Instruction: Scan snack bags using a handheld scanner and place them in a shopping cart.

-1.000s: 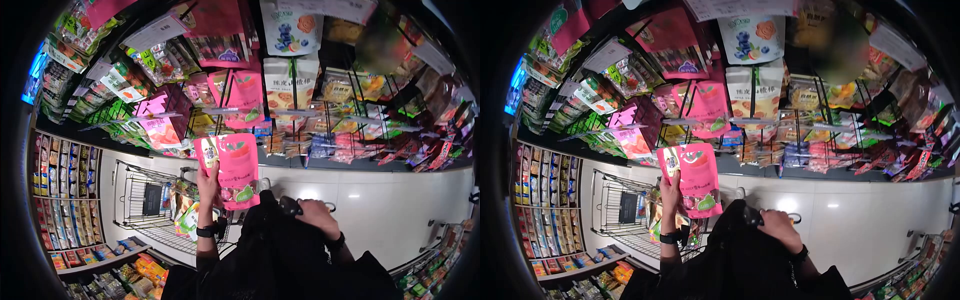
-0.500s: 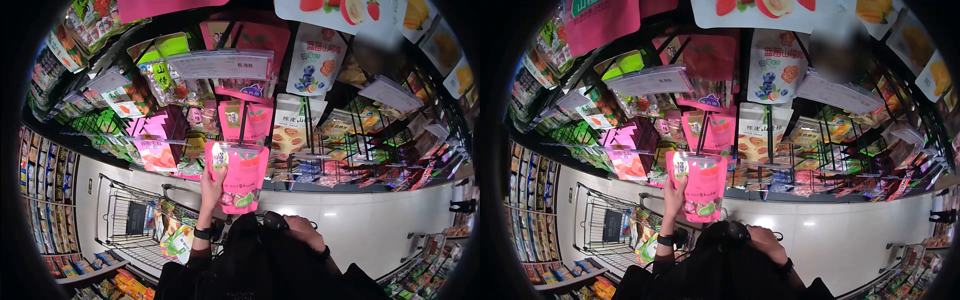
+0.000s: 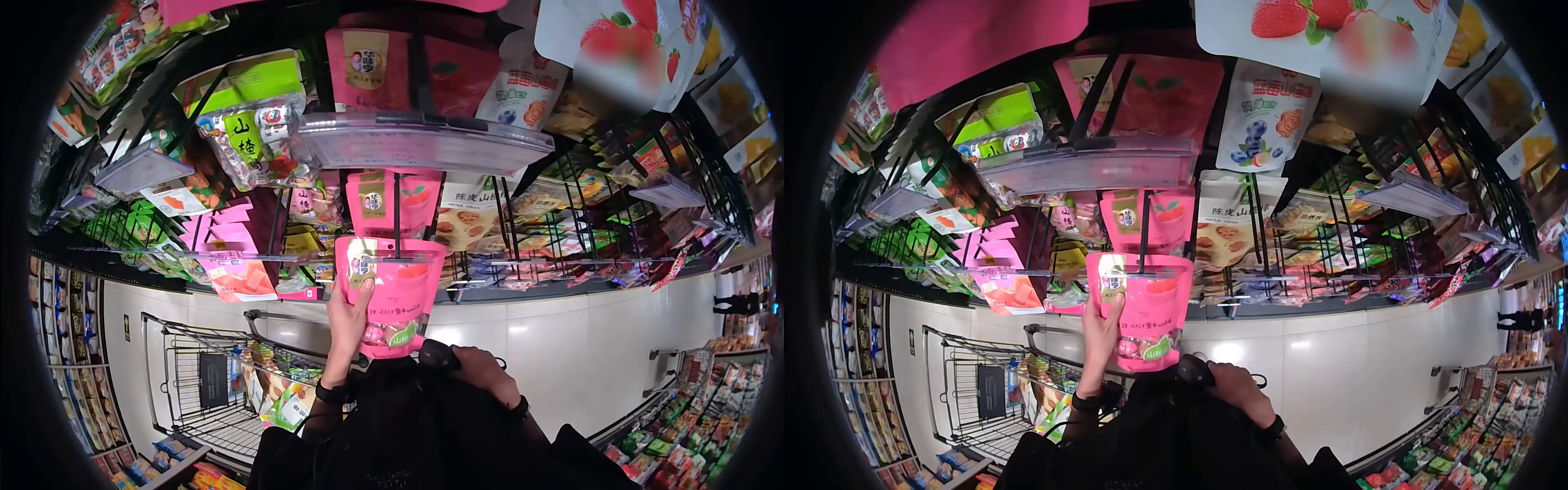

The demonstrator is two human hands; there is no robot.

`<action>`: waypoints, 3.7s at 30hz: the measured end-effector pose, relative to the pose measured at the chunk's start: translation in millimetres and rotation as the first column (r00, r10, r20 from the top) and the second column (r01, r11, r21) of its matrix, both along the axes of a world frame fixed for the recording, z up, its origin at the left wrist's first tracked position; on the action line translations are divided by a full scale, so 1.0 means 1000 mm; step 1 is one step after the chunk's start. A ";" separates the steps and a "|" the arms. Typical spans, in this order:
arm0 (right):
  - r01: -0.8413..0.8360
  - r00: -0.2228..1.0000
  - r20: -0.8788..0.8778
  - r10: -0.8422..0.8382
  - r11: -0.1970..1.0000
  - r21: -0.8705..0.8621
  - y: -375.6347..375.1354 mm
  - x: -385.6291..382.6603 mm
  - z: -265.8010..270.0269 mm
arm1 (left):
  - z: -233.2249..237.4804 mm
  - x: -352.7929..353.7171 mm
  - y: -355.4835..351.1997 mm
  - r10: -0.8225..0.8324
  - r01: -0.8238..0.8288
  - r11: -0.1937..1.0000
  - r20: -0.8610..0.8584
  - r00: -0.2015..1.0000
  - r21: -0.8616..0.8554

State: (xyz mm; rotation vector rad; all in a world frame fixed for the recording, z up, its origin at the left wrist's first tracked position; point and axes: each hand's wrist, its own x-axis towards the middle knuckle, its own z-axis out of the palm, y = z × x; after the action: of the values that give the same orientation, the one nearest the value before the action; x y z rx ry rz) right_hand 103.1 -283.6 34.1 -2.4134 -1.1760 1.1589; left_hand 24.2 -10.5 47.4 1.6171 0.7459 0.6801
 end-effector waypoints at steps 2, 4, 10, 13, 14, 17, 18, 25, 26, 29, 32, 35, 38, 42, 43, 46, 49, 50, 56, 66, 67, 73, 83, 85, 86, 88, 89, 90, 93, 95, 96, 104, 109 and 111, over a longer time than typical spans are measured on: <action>0.000 1.000 0.000 0.000 0.999 -0.054 0.005 -0.004 0.003 | 0.007 0.001 0.000 -0.012 0.013 0.999 0.011 1.000 -0.032; 0.051 0.998 -0.031 -0.054 0.996 -0.077 0.008 -0.008 0.004 | 0.012 0.004 0.001 -0.018 0.019 0.999 0.015 1.000 -0.044; 0.134 0.987 -0.066 -0.144 0.982 -0.134 0.015 -0.021 0.013 | 0.022 0.009 0.003 0.006 0.001 0.997 -0.090 0.996 0.080; 0.158 0.983 -0.073 -0.170 0.976 -0.148 0.014 -0.027 0.015 | 0.021 0.008 0.006 -0.011 0.019 0.996 -0.086 0.996 0.092; 0.162 0.982 -0.074 -0.175 0.975 -0.155 0.014 -0.029 0.014 | 0.021 0.007 0.006 -0.007 0.013 0.998 -0.086 0.996 0.068; 0.163 0.980 -0.084 -0.178 0.974 -0.155 0.008 -0.032 0.005 | 0.019 0.009 0.004 0.008 -0.005 0.999 -0.075 0.997 0.034; 0.160 0.981 -0.088 -0.174 0.976 -0.149 0.008 -0.032 0.008 | 0.017 0.009 0.003 0.009 -0.005 0.999 -0.068 0.998 0.046; 0.161 0.984 -0.068 -0.166 0.984 -0.071 -0.003 -0.031 0.014 | -0.019 0.040 0.012 0.079 -0.073 0.978 -0.019 0.997 0.197; 0.165 0.983 -0.065 -0.170 0.984 -0.068 -0.006 -0.030 0.015 | -0.017 0.050 0.016 0.060 -0.062 0.982 0.018 0.998 0.176; 0.190 0.981 -0.032 -0.192 0.980 -0.051 -0.017 -0.031 0.023 | -0.023 0.083 0.029 0.100 -0.101 0.979 0.018 0.995 0.179; 0.216 0.976 -0.029 -0.217 0.976 -0.021 -0.041 -0.032 0.023 | -0.045 0.105 0.038 0.137 -0.144 0.972 0.050 0.989 0.184; 0.272 0.962 -0.032 -0.272 0.962 0.001 -0.068 -0.036 0.022 | -0.048 0.108 0.022 0.220 -0.232 0.930 0.075 0.973 0.286; 0.330 0.944 -0.012 -0.330 0.941 0.076 -0.098 -0.043 0.018 | -0.101 0.109 0.036 0.407 -0.327 0.761 -0.020 0.913 0.561; 0.347 0.936 0.017 -0.352 0.929 0.131 -0.136 -0.052 0.007 | -0.097 0.103 0.021 0.462 -0.384 0.763 -0.023 0.887 0.521; 0.346 0.936 0.014 -0.352 0.926 0.154 -0.146 -0.055 0.004 | -0.097 0.099 0.012 0.457 -0.406 0.785 0.004 0.889 0.467; 0.296 0.955 -0.012 -0.296 0.950 0.096 -0.169 -0.059 -0.004 | -0.094 0.080 -0.022 0.420 -0.437 0.857 0.121 0.899 0.272; 0.224 0.974 -0.001 -0.226 0.967 0.122 -0.185 -0.069 -0.021 | -0.128 0.033 -0.049 0.353 -0.297 0.831 -0.033 0.935 0.469; 0.199 0.980 -0.045 -0.195 0.972 0.125 -0.190 -0.074 -0.028 | -0.146 0.007 -0.060 0.301 -0.249 0.878 -0.067 0.951 0.409; 0.058 0.996 -0.072 -0.049 0.990 0.130 -0.192 -0.072 -0.032 | -0.203 -0.148 -0.094 -0.145 0.299 0.944 -0.639 0.756 0.139; -0.061 0.995 -0.079 0.068 0.994 0.092 -0.136 -0.085 -0.038 | -0.297 -0.460 -0.130 -0.083 -0.174 0.973 -0.932 0.354 -0.152; -0.063 0.992 -0.102 0.075 0.991 0.116 -0.128 -0.089 -0.035 | -0.281 -0.469 -0.137 -0.164 -0.232 0.934 -0.902 0.399 -0.273; -0.204 0.975 -0.079 0.210 0.976 0.070 -0.074 -0.128 -0.053 | -0.303 -0.525 -0.156 0.036 -0.348 0.924 -0.873 0.487 -0.156; -0.521 0.851 -0.087 0.518 0.853 -0.019 0.020 -0.220 -0.064 | -0.331 -0.579 -0.133 0.199 -0.537 0.830 -0.819 0.538 -0.151; -0.532 0.842 -0.121 0.525 0.846 -0.029 0.028 -0.237 -0.060 | -0.341 -0.587 -0.122 0.247 -0.553 0.826 -0.808 0.535 -0.113; -0.533 0.840 -0.150 0.522 0.844 -0.051 0.032 -0.244 -0.056 | -0.346 -0.591 -0.116 0.302 -0.503 0.864 -0.808 0.506 0.007; -0.516 0.850 -0.186 0.493 0.851 -0.098 0.036 -0.254 -0.054 | -0.346 -0.589 -0.097 0.358 -0.641 0.759 -0.751 0.555 -0.113; -0.495 0.863 -0.172 0.475 0.863 -0.097 0.037 -0.257 -0.051 | -0.355 -0.591 -0.088 0.390 -0.677 0.718 -0.712 0.584 -0.162; -0.468 0.878 -0.158 0.451 0.878 -0.095 0.039 -0.261 -0.043 | -0.361 -0.592 -0.076 0.422 -0.698 0.686 -0.668 0.612 -0.206; -0.361 0.928 -0.140 0.344 0.926 -0.115 0.039 -0.269 -0.032 | -0.365 -0.585 -0.029 0.485 -0.730 0.600 -0.578 0.657 -0.327; -0.271 0.956 -0.162 0.244 0.946 -0.177 0.042 -0.275 -0.020 | -0.359 -0.575 0.007 0.494 -0.751 0.539 -0.580 0.648 -0.381; -0.221 0.966 -0.185 0.181 0.949 -0.226 0.047 -0.279 -0.007 | -0.362 -0.572 0.021 0.507 -0.750 0.517 -0.559 0.657 -0.413; -0.020 0.982 -0.185 -0.029 0.965 -0.262 0.037 -0.289 0.014 | -0.396 -0.561 0.096 0.365 -0.585 0.786 -0.615 0.699 -0.199; 0.003 1.000 0.012 -0.001 0.985 -0.172 -0.003 -0.294 -0.010 | -0.464 -0.560 0.128 0.279 -0.530 0.792 -0.594 0.755 -0.302; 0.007 1.000 0.020 -0.005 0.994 -0.109 -0.012 -0.297 -0.019 | -0.387 -0.523 0.121 0.233 -0.468 0.840 -0.597 0.768 -0.273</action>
State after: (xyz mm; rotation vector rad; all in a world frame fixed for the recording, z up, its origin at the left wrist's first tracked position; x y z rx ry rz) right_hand -193.8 -295.9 15.5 -2.5115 -1.1390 1.2304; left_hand -499.2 110.5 -339.4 1.2770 1.5487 0.2771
